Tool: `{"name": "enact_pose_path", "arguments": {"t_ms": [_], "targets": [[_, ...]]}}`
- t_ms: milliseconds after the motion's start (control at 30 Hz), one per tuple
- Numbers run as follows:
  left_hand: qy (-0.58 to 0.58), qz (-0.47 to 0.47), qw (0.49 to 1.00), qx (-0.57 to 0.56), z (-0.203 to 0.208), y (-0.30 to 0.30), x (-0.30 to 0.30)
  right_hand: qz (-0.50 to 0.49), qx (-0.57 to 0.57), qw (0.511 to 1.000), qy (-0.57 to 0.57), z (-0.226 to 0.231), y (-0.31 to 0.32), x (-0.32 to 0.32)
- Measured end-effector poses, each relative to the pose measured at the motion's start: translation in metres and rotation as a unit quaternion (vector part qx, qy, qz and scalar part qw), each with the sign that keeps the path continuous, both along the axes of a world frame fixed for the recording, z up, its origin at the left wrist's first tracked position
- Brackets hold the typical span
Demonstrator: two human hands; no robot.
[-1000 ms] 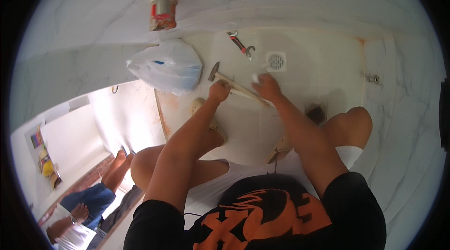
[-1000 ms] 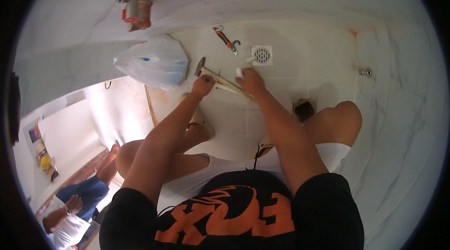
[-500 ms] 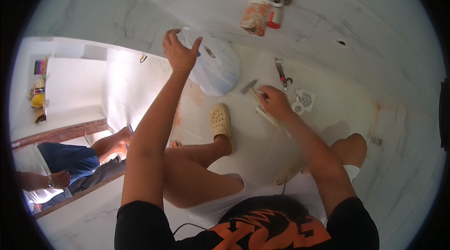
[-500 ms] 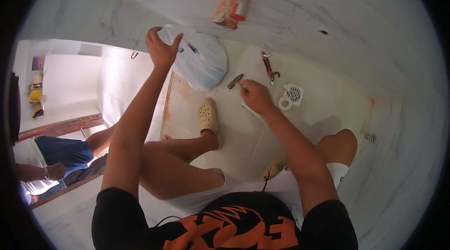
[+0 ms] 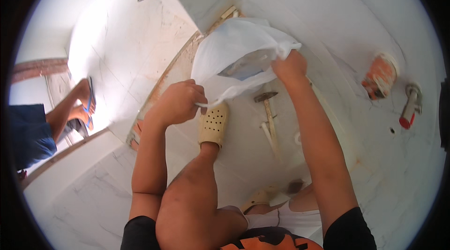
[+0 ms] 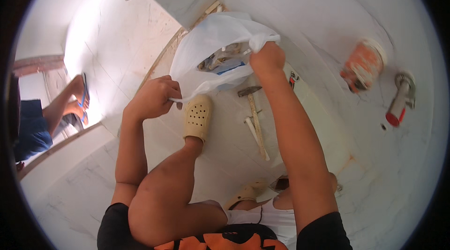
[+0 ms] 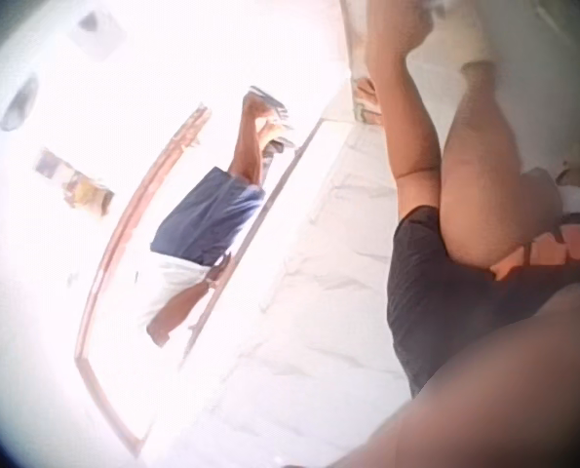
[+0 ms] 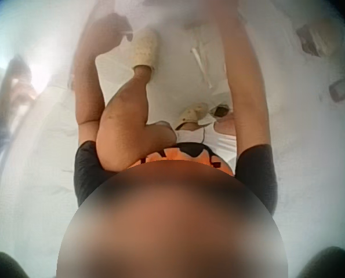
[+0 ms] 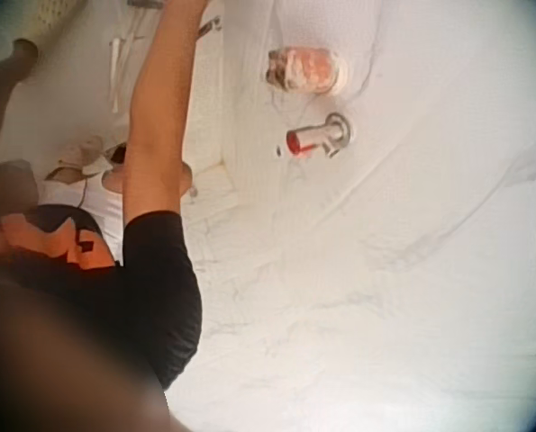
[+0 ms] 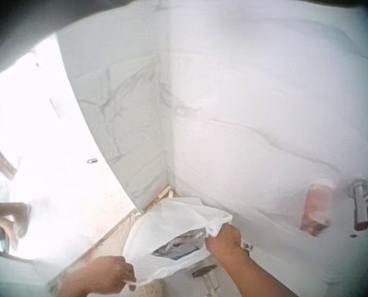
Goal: The person sits on the floor and wraps white thread seal tape around the threaded ends of brass faucet valves. They then use a wrench to tighten the valves onto wall pipes and handle various plumbing parts and tools.
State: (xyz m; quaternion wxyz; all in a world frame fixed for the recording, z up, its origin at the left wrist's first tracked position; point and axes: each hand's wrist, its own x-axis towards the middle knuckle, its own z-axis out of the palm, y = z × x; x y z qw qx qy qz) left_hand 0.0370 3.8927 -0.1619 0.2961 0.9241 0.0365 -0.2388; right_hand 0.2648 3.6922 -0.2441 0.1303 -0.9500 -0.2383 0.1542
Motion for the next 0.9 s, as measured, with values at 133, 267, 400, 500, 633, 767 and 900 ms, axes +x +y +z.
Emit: {"name": "enact_pose_path", "arguments": {"t_ms": [133, 267, 400, 500, 633, 767, 900], "targets": [[-0.195, 0.004, 0.977, -0.081, 0.024, -0.005, -0.003, 0.121, 0.025, 0.991, 0.051, 0.012, 0.027, -0.004], [-0.26, -0.008, 0.964, -0.052, 0.049, 0.0, 0.003, 0.232, 0.009, 0.96, 0.157, -0.007, 0.074, -0.009], [-0.197, -0.002, 0.979, -0.051, 0.055, -0.002, -0.012, 0.355, -0.067, 0.928, 0.092, -0.03, 0.064, -0.025], [-0.177, 0.014, 0.983, -0.056, 0.049, -0.003, -0.026, 0.336, -0.106, 0.919, 0.178, -0.03, 0.05, -0.022], [-0.217, 0.049, 0.971, -0.084, 0.043, -0.008, -0.027, 0.178, 0.047, 0.94, 0.288, -0.008, 0.026, -0.014], [-0.353, 0.018, 0.927, -0.126, 0.03, -0.016, -0.01, 0.191, -0.049, 0.959, 0.202, -0.005, 0.015, -0.018], [-0.165, 0.013, 0.974, -0.151, 0.006, -0.02, 0.006, 0.238, -0.052, 0.967, 0.07, -0.031, 0.013, -0.036]]}}
